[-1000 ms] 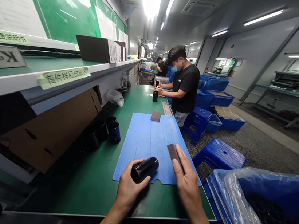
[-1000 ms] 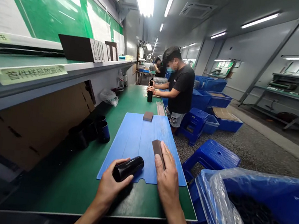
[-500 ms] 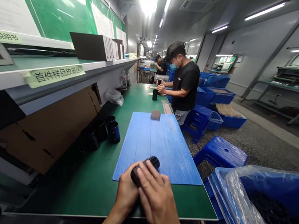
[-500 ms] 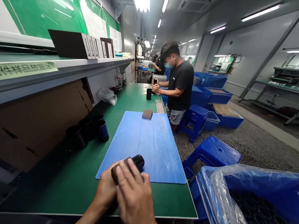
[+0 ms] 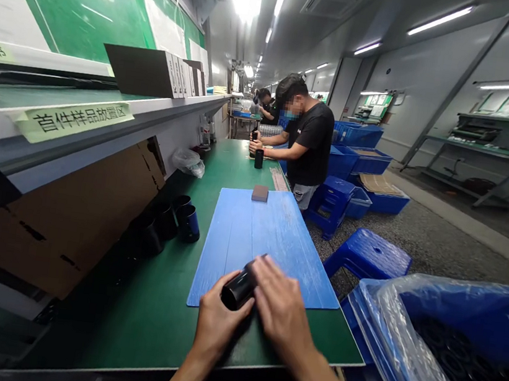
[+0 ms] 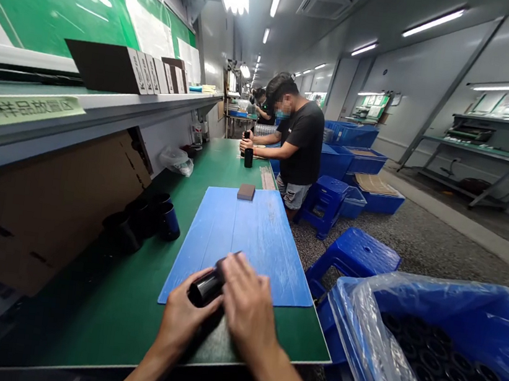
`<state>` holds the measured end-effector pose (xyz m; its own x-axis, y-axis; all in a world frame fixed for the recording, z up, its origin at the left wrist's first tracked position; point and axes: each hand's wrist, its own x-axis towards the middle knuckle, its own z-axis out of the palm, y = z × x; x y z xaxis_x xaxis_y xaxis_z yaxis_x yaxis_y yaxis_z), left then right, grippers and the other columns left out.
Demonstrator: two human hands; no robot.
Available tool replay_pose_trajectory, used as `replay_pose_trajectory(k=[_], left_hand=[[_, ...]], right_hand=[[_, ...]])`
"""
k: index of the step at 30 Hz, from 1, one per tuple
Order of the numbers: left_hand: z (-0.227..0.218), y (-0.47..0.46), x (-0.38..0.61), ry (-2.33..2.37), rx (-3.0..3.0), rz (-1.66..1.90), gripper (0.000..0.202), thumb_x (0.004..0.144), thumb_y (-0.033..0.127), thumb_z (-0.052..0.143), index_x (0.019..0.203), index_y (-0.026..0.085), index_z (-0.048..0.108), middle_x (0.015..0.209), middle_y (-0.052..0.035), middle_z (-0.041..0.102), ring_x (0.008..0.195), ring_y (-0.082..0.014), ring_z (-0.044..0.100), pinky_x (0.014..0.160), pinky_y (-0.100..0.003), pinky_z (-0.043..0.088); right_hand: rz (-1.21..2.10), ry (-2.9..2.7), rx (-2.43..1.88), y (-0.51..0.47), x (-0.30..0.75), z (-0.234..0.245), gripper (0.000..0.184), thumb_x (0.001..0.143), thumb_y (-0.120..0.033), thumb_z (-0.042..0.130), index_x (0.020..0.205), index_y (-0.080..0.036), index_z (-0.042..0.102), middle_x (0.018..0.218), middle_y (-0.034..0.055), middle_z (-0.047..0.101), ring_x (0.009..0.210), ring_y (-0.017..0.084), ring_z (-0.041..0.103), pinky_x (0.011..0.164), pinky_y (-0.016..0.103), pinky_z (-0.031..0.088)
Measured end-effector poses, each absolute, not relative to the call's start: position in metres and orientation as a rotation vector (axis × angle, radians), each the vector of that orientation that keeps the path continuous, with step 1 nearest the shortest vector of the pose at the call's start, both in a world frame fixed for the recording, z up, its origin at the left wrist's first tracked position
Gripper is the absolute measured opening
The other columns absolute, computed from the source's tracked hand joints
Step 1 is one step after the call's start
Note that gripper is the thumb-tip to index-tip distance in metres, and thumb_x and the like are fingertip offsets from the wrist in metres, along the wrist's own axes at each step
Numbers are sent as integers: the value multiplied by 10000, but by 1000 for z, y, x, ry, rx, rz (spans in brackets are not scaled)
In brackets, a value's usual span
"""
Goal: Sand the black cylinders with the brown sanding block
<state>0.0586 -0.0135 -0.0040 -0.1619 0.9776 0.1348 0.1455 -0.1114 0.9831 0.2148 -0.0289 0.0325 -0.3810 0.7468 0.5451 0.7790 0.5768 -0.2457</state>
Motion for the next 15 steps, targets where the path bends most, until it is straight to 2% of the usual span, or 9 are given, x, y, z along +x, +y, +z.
replay_pose_trajectory(k=[1, 4, 8, 10, 12, 14, 15], left_hand=[[-4, -14, 59, 1380, 1322, 1360, 529, 668, 247, 836, 1175, 180, 703, 1159, -104, 750, 1092, -294, 704, 1004, -409, 543], [-4, -14, 59, 1331, 1310, 1350, 457, 741, 277, 789, 1181, 186, 703, 1162, -100, 751, 1072, -283, 713, 975, -393, 561], [-2, -13, 60, 1356, 1306, 1346, 520, 681, 272, 833, 1175, 179, 701, 1168, -104, 748, 1097, -297, 702, 1005, -409, 544], [-1, -13, 60, 1339, 1306, 1324, 491, 727, 286, 794, 1196, 184, 692, 1187, -108, 740, 1102, -291, 700, 995, -406, 547], [1, -14, 59, 1378, 1330, 1301, 497, 719, 305, 799, 1189, 182, 696, 1175, -113, 743, 1095, -300, 700, 992, -418, 542], [2, -14, 59, 1473, 1374, 1282, 534, 655, 322, 844, 1151, 178, 710, 1132, -109, 753, 1073, -316, 702, 993, -441, 534], [3, -14, 59, 1513, 1398, 1274, 537, 638, 328, 855, 1135, 181, 715, 1112, -104, 757, 1059, -319, 704, 986, -447, 533]], right_hand=[[-64, -2158, -1237, -28, 215, 33, 547, 1013, -159, 409, 1548, -261, 355, 1519, 54, 496, 1441, 238, 418, 957, 398, 467], [-37, -2225, -1165, -29, 213, 36, 562, 1013, -167, 416, 1562, -243, 322, 1536, 73, 469, 1464, 252, 378, 975, 412, 458], [-25, -2184, -1192, -34, 207, 34, 576, 1008, -129, 394, 1563, -258, 315, 1543, 69, 458, 1468, 245, 373, 971, 412, 463], [42, -2234, -1162, -29, 211, 30, 579, 1002, -142, 411, 1561, -261, 323, 1551, 69, 446, 1482, 256, 345, 1007, 439, 450], [154, -2170, -1159, -13, 226, 26, 521, 1004, -177, 428, 1518, -265, 418, 1518, 67, 494, 1464, 265, 378, 1040, 471, 439], [300, -1823, -1356, 8, 253, 25, 394, 1008, -267, 468, 1380, -281, 599, 1422, 57, 600, 1391, 278, 485, 1086, 527, 415], [307, -1742, -1398, 17, 268, 26, 400, 1021, -322, 452, 1387, -250, 595, 1435, 84, 586, 1385, 287, 490, 1123, 559, 378]])
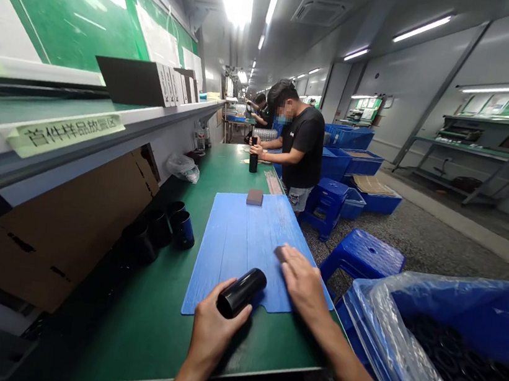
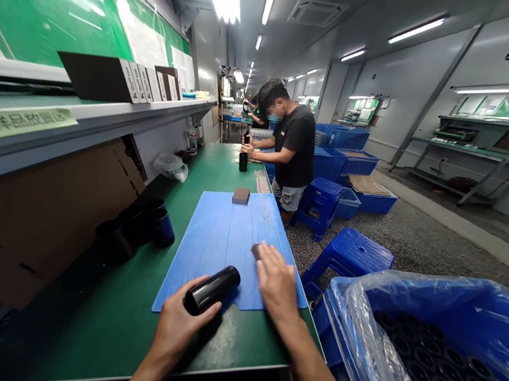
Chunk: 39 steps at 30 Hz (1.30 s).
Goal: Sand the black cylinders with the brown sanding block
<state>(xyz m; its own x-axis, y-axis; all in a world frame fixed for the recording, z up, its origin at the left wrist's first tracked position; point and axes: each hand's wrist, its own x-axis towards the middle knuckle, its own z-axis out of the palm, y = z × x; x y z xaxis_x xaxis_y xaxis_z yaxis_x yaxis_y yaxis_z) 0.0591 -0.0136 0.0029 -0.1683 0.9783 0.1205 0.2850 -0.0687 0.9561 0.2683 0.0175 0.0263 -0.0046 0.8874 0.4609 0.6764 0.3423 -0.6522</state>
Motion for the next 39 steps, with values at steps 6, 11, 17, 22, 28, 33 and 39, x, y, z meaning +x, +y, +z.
replay_pose_trajectory(k=[6, 11, 17, 22, 28, 33, 39], left_hand=[[5, -13, 61, 1537, 1519, 1253, 494, 695, 368, 822, 1144, 213, 687, 1125, -85, 740, 1051, -308, 697, 953, -431, 528], [4, -15, 63, 1613, 1518, 1184, 601, 669, 434, 842, 1194, 195, 674, 1165, -109, 732, 1082, -330, 689, 981, -459, 519], [4, -17, 63, 1599, 1565, 1192, 603, 734, 407, 786, 1284, 208, 641, 1268, -104, 695, 1196, -319, 642, 1059, -452, 476], [16, -14, 61, 1467, 1504, 1057, 571, 730, 453, 788, 1218, 179, 680, 1232, -126, 708, 1155, -340, 653, 984, -439, 517], [33, -11, 66, 1128, 998, 972, 574, 847, 509, 682, 1303, 189, 544, 1094, -114, 711, 858, -245, 713, 613, -290, 545], [55, -15, 73, 742, 867, 940, 709, 743, 320, 821, 1377, 261, 511, 1395, -132, 571, 1119, -307, 665, 867, -379, 551], [50, -8, 69, 1085, 1304, 1118, 646, 585, 372, 931, 1134, 177, 652, 1052, -91, 710, 1027, -292, 653, 889, -366, 512]], right_hand=[[890, -1007, -1132, 6, 307, 35, 594, 961, -543, 549, 1485, -269, 480, 1472, 74, 553, 1368, 286, 512, 1142, 485, 428], [1170, -852, -974, -27, 285, 39, 548, 955, -540, 561, 1425, -259, 556, 1399, 83, 619, 1337, 313, 543, 1104, 531, 460], [1307, -681, -917, -34, 271, 46, 463, 882, -471, 703, 1269, -218, 680, 1357, 71, 653, 1331, 307, 542, 1114, 471, 454], [1576, -189, -639, -33, 257, 24, 383, 924, -402, 648, 1202, -142, 691, 1160, 116, 745, 1078, 280, 703, 911, 431, 578], [1684, -42, -427, -25, 241, 16, 360, 975, -364, 566, 1194, -104, 685, 1173, 146, 738, 1116, 270, 693, 907, 385, 558], [1855, -159, -268, -23, 245, 26, 448, 985, -442, 532, 1196, -82, 696, 1177, 167, 734, 993, 232, 728, 938, 356, 533], [1895, -288, -253, -22, 252, 32, 421, 995, -416, 512, 1221, -107, 687, 1181, 133, 738, 1072, 256, 706, 947, 397, 531]])
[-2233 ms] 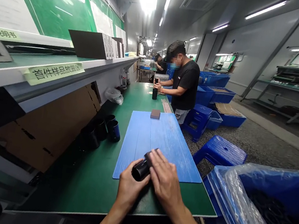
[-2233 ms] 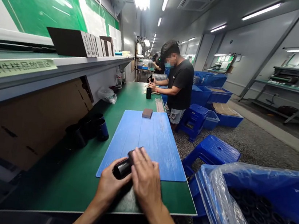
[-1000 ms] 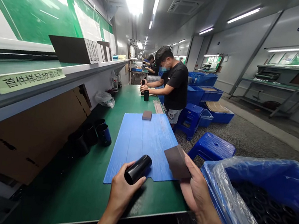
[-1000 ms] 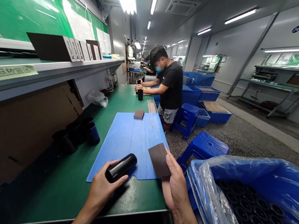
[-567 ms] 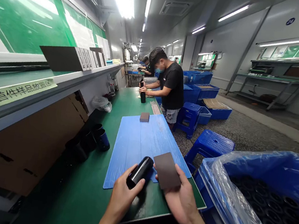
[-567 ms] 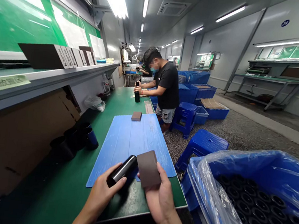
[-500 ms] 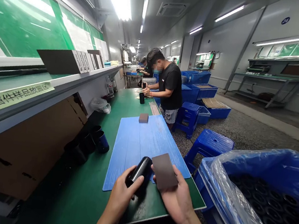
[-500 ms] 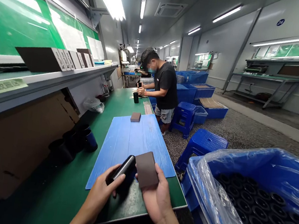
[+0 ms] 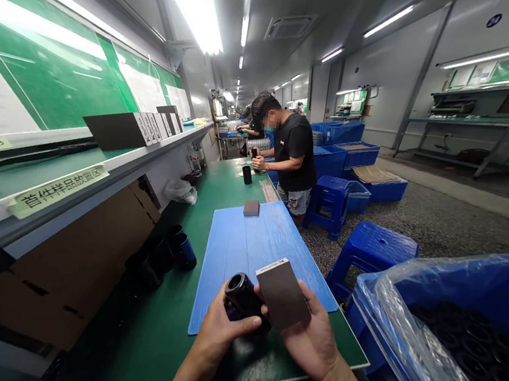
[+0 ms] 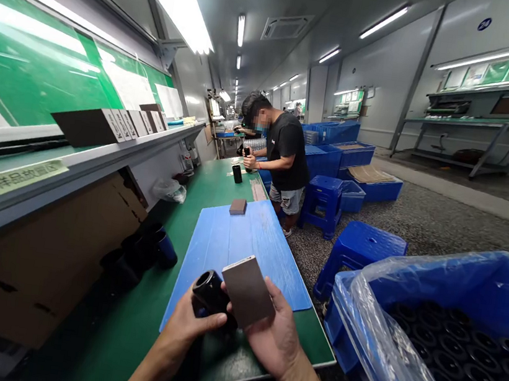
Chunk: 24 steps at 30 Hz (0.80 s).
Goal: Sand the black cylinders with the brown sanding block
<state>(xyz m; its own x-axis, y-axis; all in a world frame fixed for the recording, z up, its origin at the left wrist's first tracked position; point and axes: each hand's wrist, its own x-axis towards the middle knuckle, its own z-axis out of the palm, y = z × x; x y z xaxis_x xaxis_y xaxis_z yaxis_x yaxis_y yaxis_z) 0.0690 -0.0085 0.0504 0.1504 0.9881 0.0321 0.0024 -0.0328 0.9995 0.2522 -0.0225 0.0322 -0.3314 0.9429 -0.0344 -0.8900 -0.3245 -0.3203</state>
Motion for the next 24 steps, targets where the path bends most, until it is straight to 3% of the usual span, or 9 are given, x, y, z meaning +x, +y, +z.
replay_pose_trajectory(k=[4, 8, 10, 13, 15, 19, 24], left_hand=[[35, -2, 62, 1288, 1461, 1199, 577, 633, 422, 899, 1072, 187, 608, 948, -36, 691, 919, -239, 663, 818, -330, 528], [25, -1, 59, 1425, 1444, 1390, 675, 697, 405, 860, 1264, 247, 529, 1151, -47, 658, 1047, -230, 653, 870, -314, 532], [22, -2, 56, 1437, 1401, 1381, 642, 768, 436, 798, 1306, 262, 493, 1122, -47, 661, 938, -211, 681, 745, -288, 555], [16, -3, 52, 1397, 1333, 1351, 537, 831, 479, 725, 1248, 236, 489, 924, -10, 662, 669, -162, 652, 580, -264, 533], [13, -3, 49, 1467, 1364, 1424, 546, 778, 472, 781, 1182, 219, 515, 930, -12, 656, 723, -170, 659, 671, -292, 558], [9, -2, 47, 1596, 1523, 1522, 622, 693, 434, 856, 1199, 214, 570, 1118, -60, 656, 1015, -232, 658, 914, -354, 534], [11, -2, 52, 1579, 1609, 1533, 498, 716, 448, 838, 1100, 206, 634, 1059, -57, 695, 960, -222, 677, 883, -344, 536]], right_hand=[[1861, -312, -322, -21, 254, 35, 404, 995, -397, 523, 1243, -113, 670, 1214, 135, 723, 1152, 269, 675, 963, 414, 533], [1818, -301, -399, -22, 251, 34, 374, 987, -373, 537, 1244, -133, 666, 1207, 126, 726, 1177, 282, 661, 972, 453, 538], [1809, -298, -434, -23, 249, 35, 356, 975, -361, 552, 1227, -141, 673, 1194, 123, 731, 1180, 293, 659, 963, 467, 546], [1773, -324, -503, -25, 244, 37, 363, 956, -373, 571, 1220, -148, 679, 1191, 123, 730, 1172, 309, 659, 936, 483, 564], [1719, -377, -560, -24, 242, 39, 404, 948, -409, 578, 1259, -165, 663, 1222, 119, 716, 1174, 319, 653, 922, 492, 574], [1462, -655, -813, -25, 238, 42, 516, 920, -438, 632, 1399, -255, 571, 1388, 70, 622, 1261, 308, 589, 977, 461, 555], [790, -1391, -1119, -30, 235, 44, 474, 970, -396, 576, 1437, -320, 538, 1571, 14, 425, 1465, 269, 354, 1228, 477, 269]])
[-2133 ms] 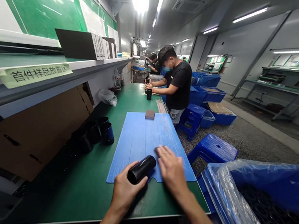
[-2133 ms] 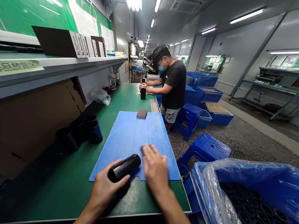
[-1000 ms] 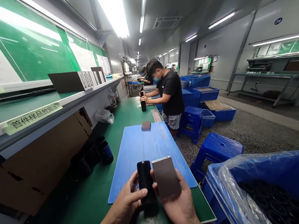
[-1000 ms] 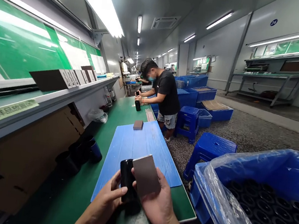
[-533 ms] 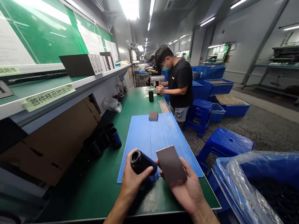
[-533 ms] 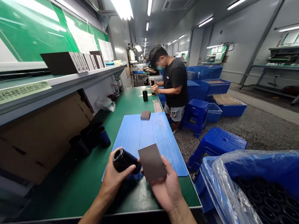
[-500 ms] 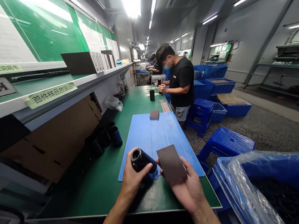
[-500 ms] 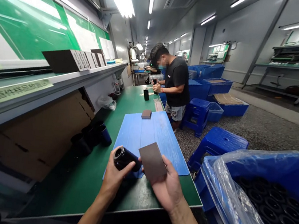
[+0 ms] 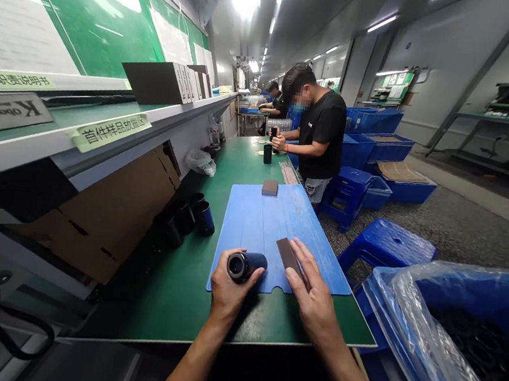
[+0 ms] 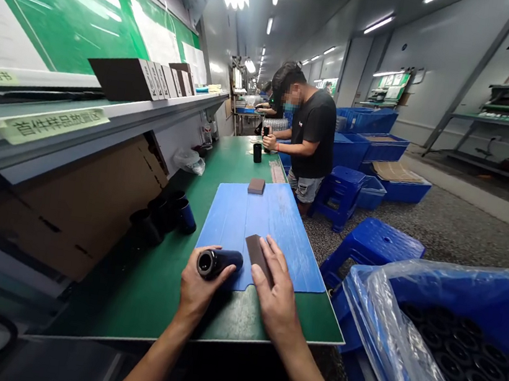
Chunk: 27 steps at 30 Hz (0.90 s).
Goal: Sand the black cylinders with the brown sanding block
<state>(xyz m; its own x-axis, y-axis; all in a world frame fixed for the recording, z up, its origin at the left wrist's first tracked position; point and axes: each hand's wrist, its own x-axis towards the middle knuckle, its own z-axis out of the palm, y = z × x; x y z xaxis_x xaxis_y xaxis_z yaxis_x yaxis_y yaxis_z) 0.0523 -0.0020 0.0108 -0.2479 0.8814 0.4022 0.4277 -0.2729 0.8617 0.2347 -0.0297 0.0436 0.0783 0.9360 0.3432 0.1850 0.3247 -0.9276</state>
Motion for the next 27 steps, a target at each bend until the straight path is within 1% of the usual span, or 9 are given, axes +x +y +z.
replay_pose_trajectory(k=[1, 3, 8, 11, 14, 16, 18, 23, 27], left_hand=[[11, -2, 53, 1586, 1625, 1536, 481, 720, 449, 835, 1085, 207, 636, 1038, -52, 701, 933, -214, 682, 862, -335, 539], [11, 0, 56, 1603, 1658, 1550, 465, 720, 451, 834, 1063, 209, 634, 996, -40, 708, 879, -201, 688, 824, -321, 542], [9, 4, 60, 1598, 1754, 1584, 444, 728, 434, 826, 1040, 205, 607, 943, -34, 694, 848, -202, 673, 808, -313, 533], [10, 3, 63, 1557, 1781, 1546, 342, 766, 393, 790, 974, 208, 592, 862, -9, 671, 764, -179, 644, 742, -282, 519], [12, -1, 67, 1507, 1840, 1503, 221, 838, 322, 709, 991, 211, 595, 864, -5, 666, 752, -168, 628, 733, -271, 501], [12, -4, 71, 1500, 1883, 1493, 121, 885, 279, 641, 975, 211, 598, 862, -12, 667, 752, -169, 625, 726, -270, 486], [12, -6, 74, 1518, 1891, 1510, 68, 895, 255, 616, 942, 211, 596, 850, -16, 668, 741, -172, 624, 711, -269, 474], [14, -6, 77, 1516, 1921, 1507, 50, 917, 240, 579, 959, 216, 588, 849, -17, 653, 737, -176, 615, 710, -275, 471], [15, -4, 77, 1511, 1918, 1525, 86, 913, 233, 583, 997, 219, 593, 868, -21, 664, 753, -184, 629, 715, -279, 475]], right_hand=[[658, -1489, -1137, -31, 234, 44, 477, 980, -372, 561, 1453, -328, 517, 1590, 9, 394, 1479, 266, 328, 1242, 488, 228], [464, -1615, -1142, -33, 231, 45, 501, 997, -326, 528, 1493, -340, 458, 1610, 4, 357, 1495, 266, 301, 1243, 510, 215], [214, -1779, -1178, -45, 227, 48, 555, 1006, -245, 491, 1538, -348, 372, 1599, -1, 376, 1500, 265, 299, 1204, 504, 287], [107, -1886, -1262, -56, 222, 51, 572, 1004, -234, 491, 1546, -354, 352, 1607, -6, 360, 1501, 277, 295, 1157, 495, 326], [1, -1995, -1279, -60, 213, 55, 589, 1002, -206, 477, 1556, -343, 330, 1603, -2, 363, 1508, 284, 276, 1094, 477, 364], [-44, -2018, -1272, -57, 208, 57, 584, 1002, -175, 451, 1554, -330, 339, 1595, 5, 378, 1509, 286, 273, 1062, 467, 380], [-51, -2013, -1284, -54, 204, 58, 579, 1002, -156, 428, 1550, -325, 348, 1592, 9, 382, 1507, 288, 279, 1049, 467, 387], [-74, -1980, -1306, -55, 203, 54, 611, 983, -164, 450, 1555, -344, 335, 1575, 13, 413, 1494, 308, 308, 1016, 461, 411], [-44, -1948, -1302, -49, 200, 54, 590, 997, -170, 426, 1554, -343, 336, 1582, 15, 404, 1488, 299, 323, 1036, 473, 411]])
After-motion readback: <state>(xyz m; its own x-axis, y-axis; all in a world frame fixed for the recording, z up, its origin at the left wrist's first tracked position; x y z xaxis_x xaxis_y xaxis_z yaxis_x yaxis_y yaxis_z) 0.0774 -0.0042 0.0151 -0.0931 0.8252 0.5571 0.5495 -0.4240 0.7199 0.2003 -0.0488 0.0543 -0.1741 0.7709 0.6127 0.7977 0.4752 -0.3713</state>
